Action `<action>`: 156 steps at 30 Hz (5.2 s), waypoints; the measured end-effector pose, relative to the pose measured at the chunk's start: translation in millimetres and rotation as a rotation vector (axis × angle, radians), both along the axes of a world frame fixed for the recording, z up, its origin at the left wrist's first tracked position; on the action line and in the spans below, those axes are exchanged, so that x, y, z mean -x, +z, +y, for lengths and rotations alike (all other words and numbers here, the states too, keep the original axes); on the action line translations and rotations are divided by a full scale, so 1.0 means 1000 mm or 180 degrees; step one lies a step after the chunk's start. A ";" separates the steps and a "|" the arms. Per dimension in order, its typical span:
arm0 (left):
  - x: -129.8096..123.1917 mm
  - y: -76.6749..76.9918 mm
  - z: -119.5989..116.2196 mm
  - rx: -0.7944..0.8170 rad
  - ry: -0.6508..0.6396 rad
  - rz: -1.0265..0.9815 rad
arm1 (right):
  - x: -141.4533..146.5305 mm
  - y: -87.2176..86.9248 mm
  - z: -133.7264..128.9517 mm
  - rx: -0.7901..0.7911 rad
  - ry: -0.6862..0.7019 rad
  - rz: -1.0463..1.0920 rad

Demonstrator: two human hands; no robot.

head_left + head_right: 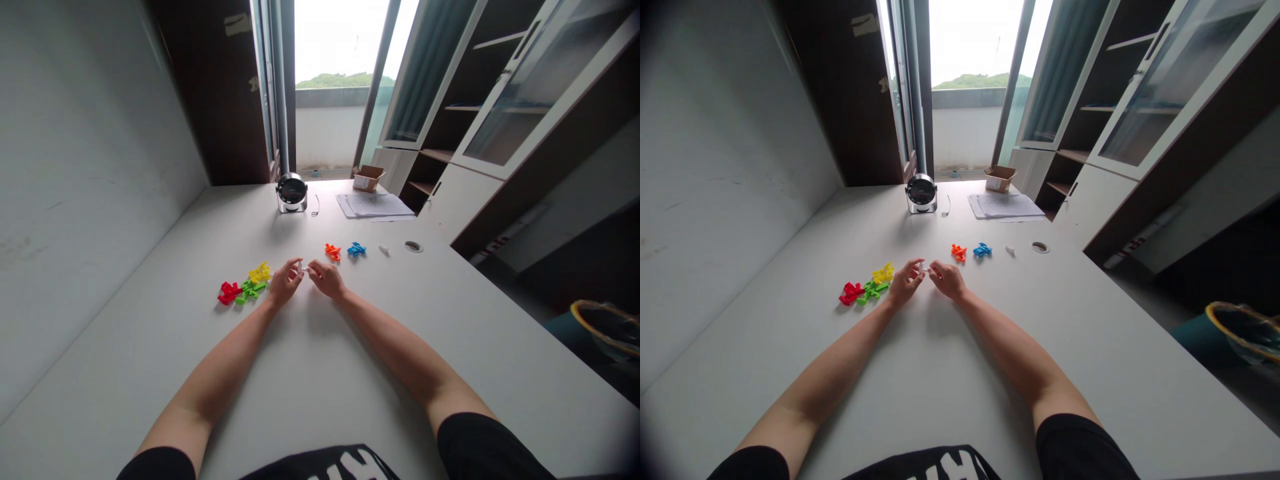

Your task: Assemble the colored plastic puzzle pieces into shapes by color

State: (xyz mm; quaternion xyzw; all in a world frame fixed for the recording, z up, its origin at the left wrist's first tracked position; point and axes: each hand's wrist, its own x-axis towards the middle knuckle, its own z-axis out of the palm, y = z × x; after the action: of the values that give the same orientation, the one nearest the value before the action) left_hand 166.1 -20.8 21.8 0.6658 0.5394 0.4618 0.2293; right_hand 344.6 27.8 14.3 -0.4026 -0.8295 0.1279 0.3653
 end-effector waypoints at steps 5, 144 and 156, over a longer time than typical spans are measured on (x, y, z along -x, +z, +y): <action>0.002 -0.004 0.003 -0.0006 0.0036 -0.0092 | 0.000 0.001 0.000 0.0055 0.0044 0.0122; 0.003 -0.002 -0.001 -0.0054 -0.0057 0.0701 | -0.012 -0.011 0.024 0.0895 0.0632 0.0203; 0.006 -0.003 0.002 0.0032 0.0027 0.0698 | -0.011 -0.007 0.019 0.0886 0.0716 0.0311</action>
State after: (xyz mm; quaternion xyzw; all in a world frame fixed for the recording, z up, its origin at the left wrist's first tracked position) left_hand 160.5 -19.0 18.7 0.7089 0.5664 0.3844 0.1702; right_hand 355.5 47.1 6.9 -0.3473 -0.8249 0.3009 0.3294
